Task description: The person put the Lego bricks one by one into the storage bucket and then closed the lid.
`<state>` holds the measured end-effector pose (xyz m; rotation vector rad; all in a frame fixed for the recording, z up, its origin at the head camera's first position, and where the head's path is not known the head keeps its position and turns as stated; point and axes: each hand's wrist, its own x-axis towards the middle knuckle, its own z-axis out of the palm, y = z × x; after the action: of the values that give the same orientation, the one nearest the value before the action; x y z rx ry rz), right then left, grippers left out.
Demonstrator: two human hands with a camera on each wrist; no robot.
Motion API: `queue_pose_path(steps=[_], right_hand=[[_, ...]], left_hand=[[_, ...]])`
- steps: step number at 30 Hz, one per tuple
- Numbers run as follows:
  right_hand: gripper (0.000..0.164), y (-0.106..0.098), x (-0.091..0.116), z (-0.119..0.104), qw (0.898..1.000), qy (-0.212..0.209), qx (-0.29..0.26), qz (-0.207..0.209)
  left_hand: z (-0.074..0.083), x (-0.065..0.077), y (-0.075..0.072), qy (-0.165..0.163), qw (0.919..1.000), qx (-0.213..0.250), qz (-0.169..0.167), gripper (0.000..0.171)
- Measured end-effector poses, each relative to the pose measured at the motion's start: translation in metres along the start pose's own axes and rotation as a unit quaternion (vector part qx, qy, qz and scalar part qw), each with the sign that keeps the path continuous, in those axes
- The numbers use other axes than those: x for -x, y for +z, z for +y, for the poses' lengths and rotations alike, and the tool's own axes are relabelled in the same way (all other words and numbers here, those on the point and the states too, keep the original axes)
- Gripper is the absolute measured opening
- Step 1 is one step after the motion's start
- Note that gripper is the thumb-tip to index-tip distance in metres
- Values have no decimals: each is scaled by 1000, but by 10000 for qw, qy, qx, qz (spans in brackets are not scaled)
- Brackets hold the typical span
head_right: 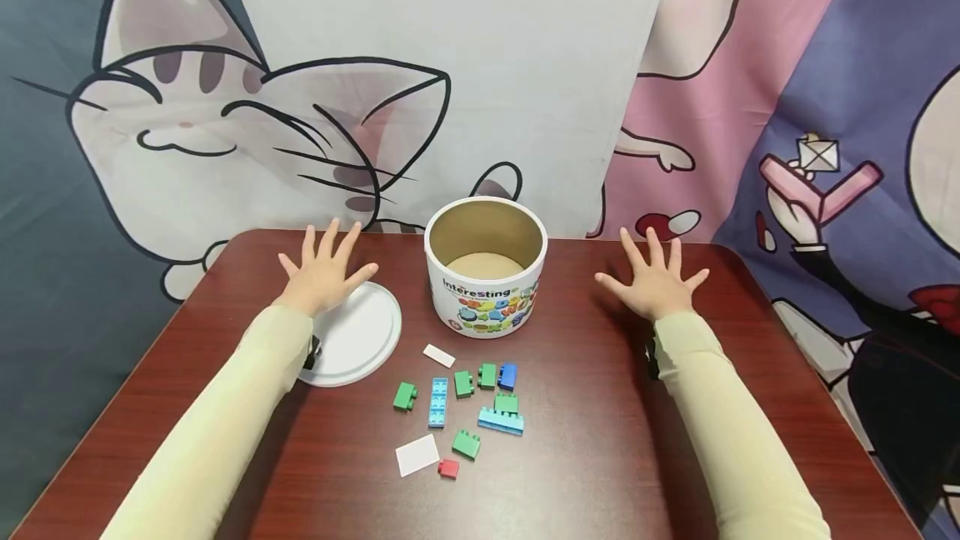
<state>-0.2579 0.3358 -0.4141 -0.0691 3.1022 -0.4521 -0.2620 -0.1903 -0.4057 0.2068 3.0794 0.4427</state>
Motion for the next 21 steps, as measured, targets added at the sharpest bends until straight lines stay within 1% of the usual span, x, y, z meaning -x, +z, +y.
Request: queue_pose_path(steps=[3,6,8,9,12,14,16,18,21], right_hand=[[89,-6,5,-16,9992,-208,-209,281],[76,-10,11,-37,9942,-556,-524,756],[68,-11,15,-51,9859,-889,-806,1162],[64,-12,17,-59,9801,-1083,-942,1370],[58,-13,23,-80,9585,-1670,-1279,1926],[57,-12,27,-92,9467,-1982,-1404,2115],[58,-10,29,-103,9406,-2188,-1455,2149],[61,-7,31,-111,9398,-2320,-1428,2063],[64,-1,32,-121,9422,-2430,-1402,1830]], left_hand=[[9,6,-8,264,9983,343,386,82],[19,13,-12,564,9925,692,841,77],[26,19,-13,770,9866,888,1135,72],[30,22,-14,876,9833,1000,1246,69],[42,32,-12,1158,9733,1367,1436,61],[50,38,-9,1276,9684,1607,1415,57],[56,44,-5,1356,9659,1777,1304,54],[60,50,0,1433,9651,1878,1131,52],[66,56,8,1488,9670,1909,797,47]])
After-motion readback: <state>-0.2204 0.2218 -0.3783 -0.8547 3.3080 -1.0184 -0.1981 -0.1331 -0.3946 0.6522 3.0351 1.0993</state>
